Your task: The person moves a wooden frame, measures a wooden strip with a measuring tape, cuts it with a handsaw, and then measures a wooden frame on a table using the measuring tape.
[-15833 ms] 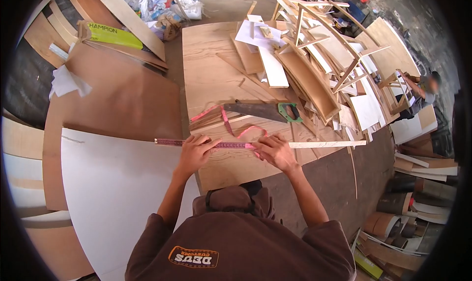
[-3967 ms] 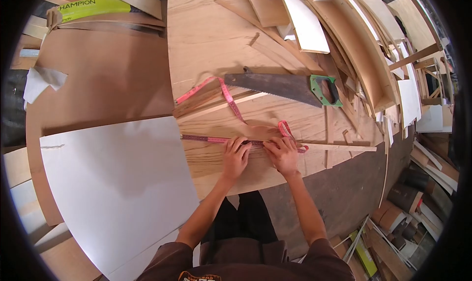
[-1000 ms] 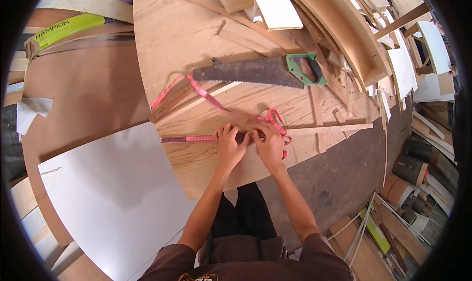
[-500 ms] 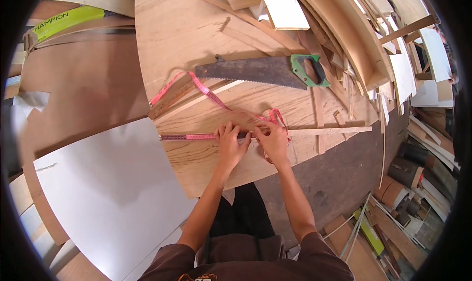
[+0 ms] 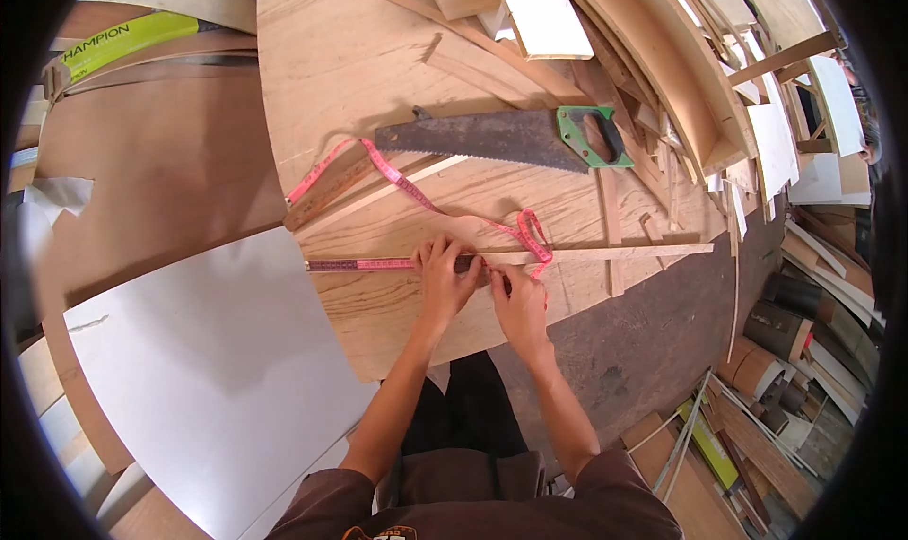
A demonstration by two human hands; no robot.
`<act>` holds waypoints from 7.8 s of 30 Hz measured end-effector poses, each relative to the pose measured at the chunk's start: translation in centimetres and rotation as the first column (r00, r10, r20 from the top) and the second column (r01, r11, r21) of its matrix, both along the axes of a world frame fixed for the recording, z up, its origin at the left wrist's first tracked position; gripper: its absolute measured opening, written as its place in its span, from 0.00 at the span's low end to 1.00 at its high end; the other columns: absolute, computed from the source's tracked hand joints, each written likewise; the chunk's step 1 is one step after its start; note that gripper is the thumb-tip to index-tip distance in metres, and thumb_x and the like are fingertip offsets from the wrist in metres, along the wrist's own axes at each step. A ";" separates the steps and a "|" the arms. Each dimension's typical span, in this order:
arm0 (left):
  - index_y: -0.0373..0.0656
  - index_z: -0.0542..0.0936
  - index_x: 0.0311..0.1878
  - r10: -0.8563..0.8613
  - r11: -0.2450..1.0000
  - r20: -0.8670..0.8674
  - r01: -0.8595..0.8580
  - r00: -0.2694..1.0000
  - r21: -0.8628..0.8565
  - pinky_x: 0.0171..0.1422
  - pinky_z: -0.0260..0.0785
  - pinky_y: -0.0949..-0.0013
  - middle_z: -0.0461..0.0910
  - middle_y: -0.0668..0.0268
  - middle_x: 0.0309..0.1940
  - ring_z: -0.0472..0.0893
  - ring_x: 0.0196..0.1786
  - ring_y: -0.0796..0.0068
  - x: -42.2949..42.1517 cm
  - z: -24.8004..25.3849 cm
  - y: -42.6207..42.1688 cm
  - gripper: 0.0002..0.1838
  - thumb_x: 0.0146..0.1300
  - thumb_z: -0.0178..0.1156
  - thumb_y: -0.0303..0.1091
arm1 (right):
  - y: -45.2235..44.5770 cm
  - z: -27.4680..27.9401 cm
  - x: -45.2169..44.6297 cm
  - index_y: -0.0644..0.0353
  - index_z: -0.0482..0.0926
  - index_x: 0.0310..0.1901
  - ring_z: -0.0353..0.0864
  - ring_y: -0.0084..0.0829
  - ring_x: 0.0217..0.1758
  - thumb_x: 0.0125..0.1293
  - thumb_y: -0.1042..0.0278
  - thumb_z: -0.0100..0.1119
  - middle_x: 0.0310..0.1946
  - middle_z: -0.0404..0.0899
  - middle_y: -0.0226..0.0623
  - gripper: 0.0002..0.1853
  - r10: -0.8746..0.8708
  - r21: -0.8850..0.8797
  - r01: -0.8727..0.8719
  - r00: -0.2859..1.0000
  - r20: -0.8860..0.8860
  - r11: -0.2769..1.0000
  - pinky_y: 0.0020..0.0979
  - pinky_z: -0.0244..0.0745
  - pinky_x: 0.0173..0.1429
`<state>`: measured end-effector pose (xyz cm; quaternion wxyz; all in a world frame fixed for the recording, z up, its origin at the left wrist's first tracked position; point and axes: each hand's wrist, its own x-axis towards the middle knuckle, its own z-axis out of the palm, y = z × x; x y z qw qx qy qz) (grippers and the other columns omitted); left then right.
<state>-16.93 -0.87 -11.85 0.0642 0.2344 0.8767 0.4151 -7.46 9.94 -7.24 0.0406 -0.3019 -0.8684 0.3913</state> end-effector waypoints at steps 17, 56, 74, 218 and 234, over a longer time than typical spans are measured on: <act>0.51 0.87 0.38 -0.033 0.992 0.021 0.035 0.999 -0.121 0.67 0.57 0.47 0.80 0.67 0.41 0.76 0.54 0.58 -0.6 0.5 -0.1 0.09 0.54 0.74 0.38 | -1.5 3.6 4.1 0.72 0.77 0.61 0.91 0.45 0.38 0.74 0.75 0.57 0.37 0.87 0.53 0.17 -0.044 -0.335 0.095 0.987 0.156 0.938 0.42 0.82 0.43; 0.48 0.89 0.42 -0.072 0.991 -0.167 0.052 0.983 -0.120 0.70 0.61 0.47 0.74 0.68 0.70 0.68 0.65 0.50 0.8 0.4 -1.1 0.10 0.59 0.77 0.37 | -1.7 -2.4 0.8 0.56 0.88 0.42 0.55 0.56 0.80 0.68 0.59 0.68 0.72 0.67 0.50 0.10 -0.153 0.229 0.147 0.988 0.010 0.962 0.62 0.44 0.82; 0.46 0.89 0.46 -0.174 0.983 -0.101 0.166 0.980 -0.082 0.76 0.57 0.45 0.70 0.64 0.75 0.66 0.70 0.48 0.2 1.3 -2.3 0.14 0.61 0.74 0.42 | -1.8 -1.6 0.6 0.49 0.88 0.50 0.56 0.56 0.79 0.69 0.60 0.68 0.72 0.67 0.48 0.11 -0.148 0.210 0.149 0.989 -0.018 0.966 0.64 0.45 0.80; 0.56 0.90 0.45 -0.325 0.933 -0.229 0.271 0.918 -0.236 0.69 0.60 0.49 0.80 0.68 0.54 0.73 0.56 0.60 0.2 0.6 -2.3 0.15 0.54 0.69 0.28 | 17.5 -4.6 -5.5 0.56 0.72 0.68 0.78 0.52 0.61 0.63 0.57 0.70 0.55 0.81 0.52 0.33 -0.313 0.491 0.253 0.949 0.042 0.834 0.51 0.72 0.63; 0.52 0.88 0.44 -0.278 0.954 -0.285 0.229 0.917 -0.194 0.69 0.61 0.52 0.81 0.67 0.52 0.75 0.56 0.61 0.8 0.5 -2.0 0.14 0.54 0.70 0.26 | 2.8 5.5 5.5 0.58 0.66 0.44 0.73 0.18 0.28 0.70 0.80 0.56 0.31 0.75 0.33 0.09 -0.595 -0.791 0.180 0.758 -0.267 0.584 0.25 0.71 0.31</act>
